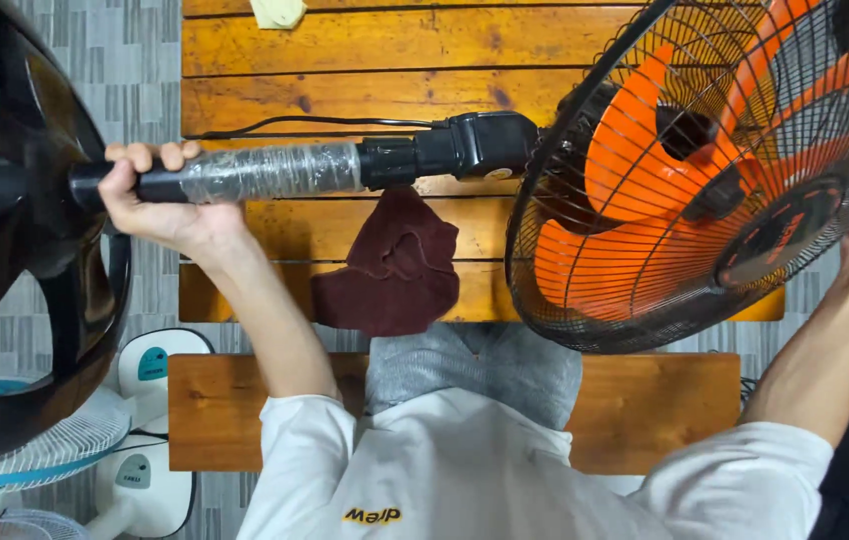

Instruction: Cleaning an electric fan motor housing and components using a toothbrush and a cloth

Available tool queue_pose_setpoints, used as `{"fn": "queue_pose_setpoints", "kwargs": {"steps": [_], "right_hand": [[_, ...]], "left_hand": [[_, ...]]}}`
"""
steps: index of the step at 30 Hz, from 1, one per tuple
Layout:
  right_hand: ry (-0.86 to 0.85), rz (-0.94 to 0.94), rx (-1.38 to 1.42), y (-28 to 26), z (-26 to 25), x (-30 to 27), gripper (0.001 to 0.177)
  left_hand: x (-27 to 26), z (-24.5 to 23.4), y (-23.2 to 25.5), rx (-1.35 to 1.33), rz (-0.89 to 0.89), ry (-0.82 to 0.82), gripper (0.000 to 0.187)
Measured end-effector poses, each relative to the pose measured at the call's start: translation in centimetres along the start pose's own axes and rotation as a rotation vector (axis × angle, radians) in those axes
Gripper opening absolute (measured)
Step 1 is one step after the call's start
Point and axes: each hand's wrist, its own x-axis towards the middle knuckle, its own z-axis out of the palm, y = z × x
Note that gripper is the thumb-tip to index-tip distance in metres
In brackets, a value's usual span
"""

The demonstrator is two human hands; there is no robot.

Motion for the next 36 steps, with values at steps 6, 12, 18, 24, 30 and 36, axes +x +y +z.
{"fn": "queue_pose_setpoints", "kwargs": {"steps": [6,12,18,24,30,36], "right_hand": [[0.039,-0.045,0.190,11.7,-6.3,-7.0,0.039],[0.085,-0.152,0.181,16.2,-7.6,-8.7,0.021],[0.129,-0.168,0.151,12.8,-2.2,-11.0,0.032],[0.194,-0.146,0.174,11.7,-1.0,-10.6,0.040],[0.242,-0.107,0.191,10.0,0.7,-10.9,0.044],[0.260,-0.195,0.069,9.8,-0.3,-9.2,0.038]], "left_hand": [[-2.4,3.7,0.0,0.066,-0.016,0.171,0.018],[-4.3,7.3,-0.5,0.167,0.003,0.271,0.033],[-5.8,5.6,0.3,0.104,0.080,0.065,0.032],[-4.8,1.9,0.4,0.280,0.069,-0.453,0.051],[-3.6,2.3,-0.4,0.272,0.147,-0.269,0.048],[-3.2,5.2,-0.9,0.288,0.134,0.026,0.061]]}}
